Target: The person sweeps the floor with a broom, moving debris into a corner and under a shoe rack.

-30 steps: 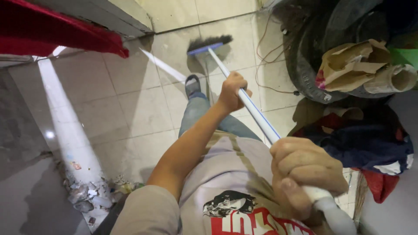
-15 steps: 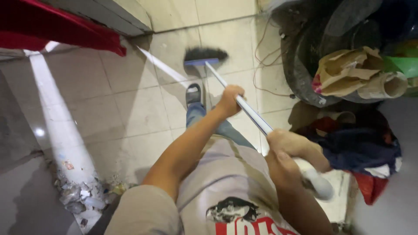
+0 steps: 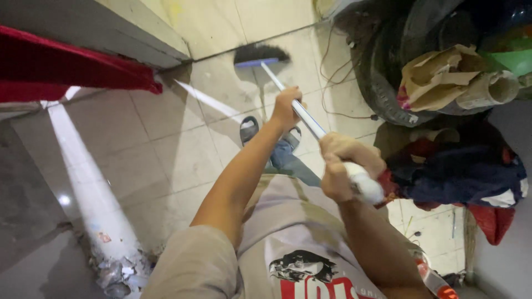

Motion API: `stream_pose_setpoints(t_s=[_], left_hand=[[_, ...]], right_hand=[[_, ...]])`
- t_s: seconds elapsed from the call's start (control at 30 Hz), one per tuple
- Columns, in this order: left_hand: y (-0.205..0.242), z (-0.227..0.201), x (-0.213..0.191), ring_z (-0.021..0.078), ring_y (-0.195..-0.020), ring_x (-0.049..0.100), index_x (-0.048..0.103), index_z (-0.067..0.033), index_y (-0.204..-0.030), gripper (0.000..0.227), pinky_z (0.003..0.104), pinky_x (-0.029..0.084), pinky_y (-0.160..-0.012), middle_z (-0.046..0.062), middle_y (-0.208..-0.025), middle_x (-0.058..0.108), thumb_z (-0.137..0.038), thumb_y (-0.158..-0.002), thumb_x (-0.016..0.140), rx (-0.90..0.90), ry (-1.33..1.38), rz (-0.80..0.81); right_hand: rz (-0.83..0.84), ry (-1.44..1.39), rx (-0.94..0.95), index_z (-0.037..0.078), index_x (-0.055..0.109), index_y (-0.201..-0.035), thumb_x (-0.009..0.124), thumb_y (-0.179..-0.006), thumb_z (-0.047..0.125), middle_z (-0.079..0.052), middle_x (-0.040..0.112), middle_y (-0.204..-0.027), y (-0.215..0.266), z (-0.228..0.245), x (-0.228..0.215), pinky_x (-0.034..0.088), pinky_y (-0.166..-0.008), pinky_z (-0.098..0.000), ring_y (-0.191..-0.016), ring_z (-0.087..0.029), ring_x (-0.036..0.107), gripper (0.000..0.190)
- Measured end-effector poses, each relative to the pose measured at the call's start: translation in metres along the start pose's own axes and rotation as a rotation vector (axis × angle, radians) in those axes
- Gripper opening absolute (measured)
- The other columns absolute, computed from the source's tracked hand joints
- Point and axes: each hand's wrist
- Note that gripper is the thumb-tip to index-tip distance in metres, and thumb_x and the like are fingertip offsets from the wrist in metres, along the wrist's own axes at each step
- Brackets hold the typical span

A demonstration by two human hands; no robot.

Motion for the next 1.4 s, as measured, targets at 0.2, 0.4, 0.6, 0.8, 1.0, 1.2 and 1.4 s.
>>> stream_pose_setpoints(t_s=[0.2,0.4,0.6,0.8,1.0,1.2,1.4], left_hand=[[0.047,-0.048,0.008,0.0413,-0.072,0.058,0.057,-0.007,-0.077,0.021,0.047,0.048,-0.065,0.016,-0.073,0.059,-0.017,-0.068,0.074,0.08,0.196,0.14],[0.027,-0.081,-0.001,0.0429,-0.075,0.058,0.05,-0.0079,-0.069,0.024,0.047,0.047,-0.067,0.016,-0.071,0.057,-0.015,-0.067,0.073,0.07,0.13,0.253],[-0.025,-0.006,-0.004,0.0396,-0.065,0.054,0.05,-0.0069,-0.065,0.024,0.047,0.044,-0.062,0.014,-0.065,0.054,-0.013,-0.067,0.074,0.098,0.057,0.047],[0.013,-0.007,-0.01,0.0364,-0.064,0.054,0.056,-0.0045,-0.073,0.018,0.046,0.045,-0.062,0.013,-0.065,0.056,-0.014,-0.073,0.071,0.072,0.109,0.064],[0.05,-0.077,-0.032,0.0361,-0.068,0.054,0.05,-0.0085,-0.063,0.026,0.045,0.045,-0.063,0.012,-0.065,0.056,-0.014,-0.073,0.073,-0.035,0.093,0.154],[0.025,-0.065,-0.063,0.0351,-0.065,0.052,0.05,-0.0083,-0.062,0.021,0.045,0.042,-0.062,0.012,-0.063,0.052,-0.009,-0.067,0.07,0.006,0.073,0.011],[0.012,0.019,-0.085,0.0346,-0.065,0.053,0.047,-0.0057,-0.062,0.023,0.043,0.043,-0.06,0.013,-0.063,0.05,-0.007,-0.068,0.069,-0.143,-0.084,-0.054]], right_hand=[[-0.149,0.109,0.197,-0.004,0.057,-0.092,0.059,-0.092,0.003,-0.016,0.062,-0.08,0.023,0.064,-0.013,0.051,-0.073,-0.0316,-0.073,-0.018,0.062,0.006],[-0.239,0.176,0.075,0.005,0.051,-0.085,0.065,-0.088,0.004,-0.005,0.056,-0.074,0.022,0.092,0.011,0.048,-0.063,-0.0323,-0.063,-0.012,0.056,0.015],[-0.117,0.157,-0.082,0.0,0.051,-0.081,0.059,-0.092,0.001,-0.009,0.057,-0.075,-0.003,0.019,0.018,0.051,-0.059,-0.0308,-0.058,-0.019,0.056,0.014],[-0.178,0.01,0.035,-0.001,0.047,-0.077,0.055,-0.092,-0.002,-0.009,0.055,-0.068,0.001,0.022,0.025,0.046,-0.056,-0.0305,-0.056,-0.015,0.048,0.017],[-0.226,0.217,0.007,0.001,0.043,-0.08,0.062,-0.082,-0.003,-0.01,0.044,-0.071,0.019,0.079,0.039,0.045,-0.058,-0.0349,-0.058,-0.018,0.044,0.019],[0.02,-0.034,-0.018,0.002,0.055,-0.086,0.059,-0.086,0.004,-0.006,0.057,-0.069,0.012,0.087,0.052,0.046,-0.056,-0.0318,-0.053,-0.016,0.051,0.004],[0.033,-0.118,-0.089,0.002,0.049,-0.079,0.054,-0.089,-0.004,-0.009,0.05,-0.066,0.001,-0.006,0.096,0.038,-0.051,-0.0339,-0.05,-0.019,0.041,0.012]])
Point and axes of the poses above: each hand's wrist, its own y-axis away from the middle knuckle, its own x-axis out of the palm, z = x × y
